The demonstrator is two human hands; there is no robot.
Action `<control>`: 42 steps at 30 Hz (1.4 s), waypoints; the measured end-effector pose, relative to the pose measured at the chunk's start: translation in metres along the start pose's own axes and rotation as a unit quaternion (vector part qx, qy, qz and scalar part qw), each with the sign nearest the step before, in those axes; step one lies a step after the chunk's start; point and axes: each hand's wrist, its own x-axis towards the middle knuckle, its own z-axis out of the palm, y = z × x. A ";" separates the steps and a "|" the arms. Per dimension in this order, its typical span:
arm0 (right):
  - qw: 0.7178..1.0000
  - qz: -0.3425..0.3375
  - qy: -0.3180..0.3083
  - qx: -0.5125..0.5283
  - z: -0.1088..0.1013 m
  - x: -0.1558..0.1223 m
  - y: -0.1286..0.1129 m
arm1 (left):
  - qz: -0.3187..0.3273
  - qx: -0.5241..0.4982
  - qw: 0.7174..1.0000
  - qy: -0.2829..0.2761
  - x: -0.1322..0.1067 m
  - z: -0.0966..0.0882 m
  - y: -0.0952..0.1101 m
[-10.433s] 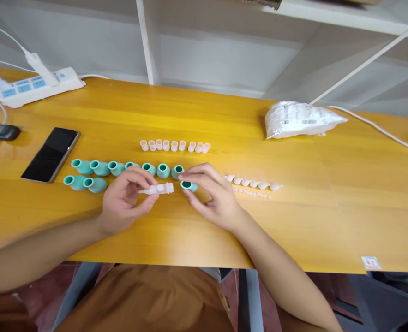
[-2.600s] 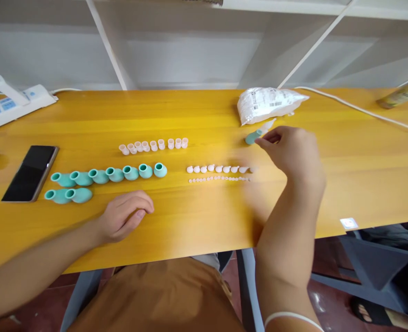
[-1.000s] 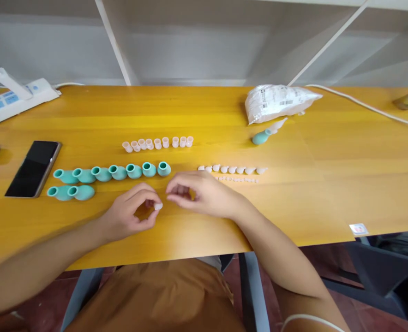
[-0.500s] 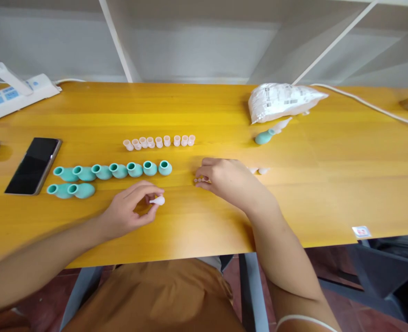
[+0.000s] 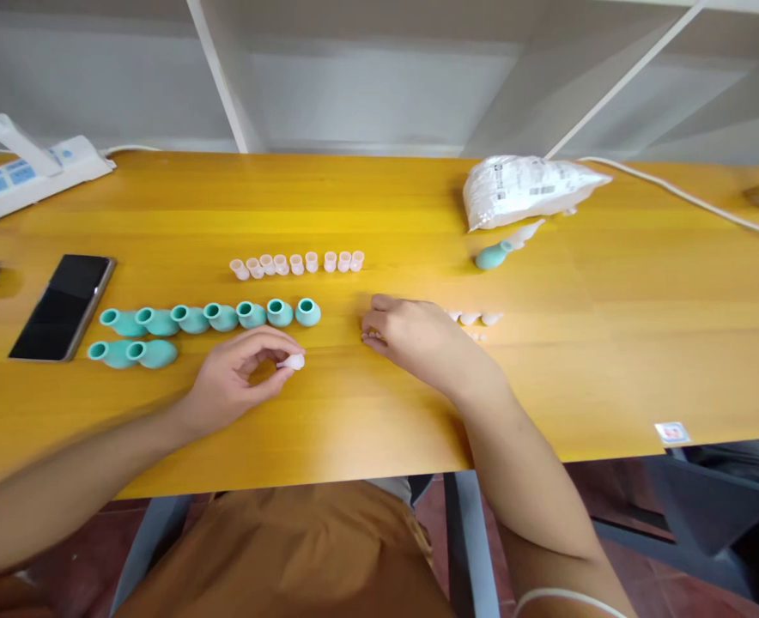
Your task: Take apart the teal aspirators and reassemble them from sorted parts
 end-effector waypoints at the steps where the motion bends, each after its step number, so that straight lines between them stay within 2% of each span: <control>1: 1.000 -0.001 -0.001 0.001 0.000 0.000 0.000 | -0.003 -0.005 1.000 0.001 0.000 0.000 -0.001; 6: 1.000 -0.015 0.010 0.011 0.002 0.001 0.000 | -0.007 -0.007 1.000 -0.001 0.000 0.001 -0.001; 10: 0.995 -0.051 0.055 0.069 0.003 0.002 0.000 | -0.009 -0.011 1.000 -0.002 -0.001 0.002 -0.002; 16: 0.954 -0.130 0.130 0.235 0.007 0.007 -0.009 | -0.038 -0.054 0.998 -0.005 -0.001 0.003 -0.002; 24: 0.911 -0.173 0.190 0.321 0.015 0.011 -0.029 | -0.089 -0.120 0.989 -0.002 0.002 0.006 0.003; 30: 0.901 -0.176 0.197 0.344 0.020 0.012 -0.033 | -0.128 -0.158 0.979 0.000 0.002 0.009 0.006; 42: 0.903 -0.197 0.182 0.337 0.023 0.013 -0.035 | -0.128 -0.144 0.981 -0.015 0.000 0.008 0.007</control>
